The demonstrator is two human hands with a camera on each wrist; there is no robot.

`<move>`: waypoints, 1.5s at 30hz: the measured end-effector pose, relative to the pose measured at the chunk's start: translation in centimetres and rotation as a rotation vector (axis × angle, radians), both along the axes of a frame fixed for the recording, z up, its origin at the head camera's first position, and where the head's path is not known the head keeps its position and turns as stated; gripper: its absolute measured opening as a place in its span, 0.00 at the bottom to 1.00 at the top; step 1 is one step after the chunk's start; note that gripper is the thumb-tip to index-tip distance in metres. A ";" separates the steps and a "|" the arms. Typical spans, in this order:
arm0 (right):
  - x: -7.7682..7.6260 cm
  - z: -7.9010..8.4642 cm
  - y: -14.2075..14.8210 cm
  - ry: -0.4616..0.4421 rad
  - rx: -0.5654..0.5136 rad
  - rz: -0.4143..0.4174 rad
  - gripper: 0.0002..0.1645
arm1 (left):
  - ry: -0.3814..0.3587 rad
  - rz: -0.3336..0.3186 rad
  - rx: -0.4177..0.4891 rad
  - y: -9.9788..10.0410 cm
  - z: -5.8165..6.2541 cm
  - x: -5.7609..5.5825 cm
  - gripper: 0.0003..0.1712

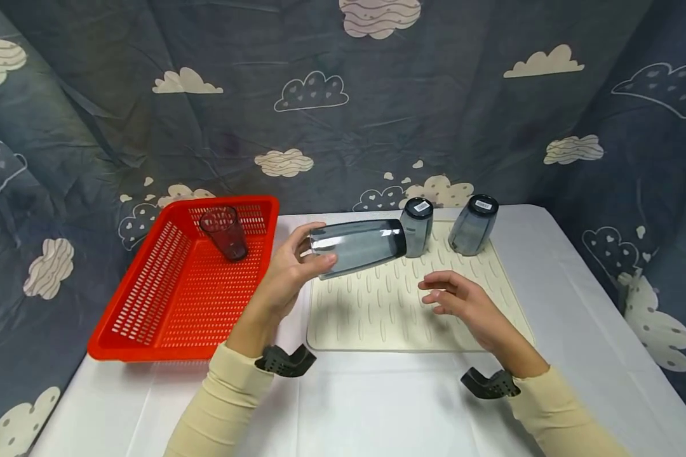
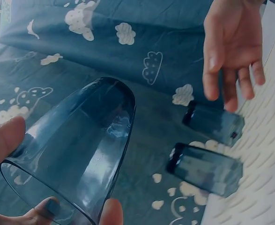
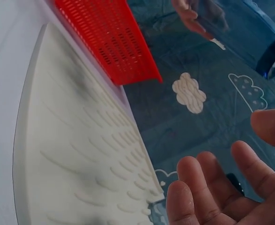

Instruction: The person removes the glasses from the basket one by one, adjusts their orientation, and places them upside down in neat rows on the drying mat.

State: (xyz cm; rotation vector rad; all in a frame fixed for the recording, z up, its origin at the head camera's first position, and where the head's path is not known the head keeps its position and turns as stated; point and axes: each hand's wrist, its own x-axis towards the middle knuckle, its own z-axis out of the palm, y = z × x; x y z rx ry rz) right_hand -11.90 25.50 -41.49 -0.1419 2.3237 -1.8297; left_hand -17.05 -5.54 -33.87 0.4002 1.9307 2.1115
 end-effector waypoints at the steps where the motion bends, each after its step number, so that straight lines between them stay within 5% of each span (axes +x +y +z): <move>1: 0.0 -0.1 -0.1 0.005 -0.013 0.004 0.25 | -0.012 -0.004 0.009 0.2 -0.3 0.1 0.35; 9: 0.0 -0.4 -0.9 0.041 -0.087 0.003 0.20 | -0.090 -0.045 0.075 1.2 -2.3 0.6 0.34; 23: -0.3 -0.3 -1.5 0.022 -0.094 -0.024 0.24 | -0.157 -0.060 0.077 1.6 -3.7 1.4 0.35; 29: -0.5 -0.1 -1.6 0.176 -0.268 0.035 0.17 | -0.180 -0.084 0.113 1.8 -4.0 1.5 0.36; 35: -0.5 0.2 -2.0 0.278 -0.356 0.117 0.24 | -0.196 -0.116 0.172 2.1 -4.8 1.8 0.37; 45: -0.6 0.3 -3.2 0.272 -0.412 0.193 0.39 | -0.221 -0.163 0.200 2.7 -6.0 2.2 0.33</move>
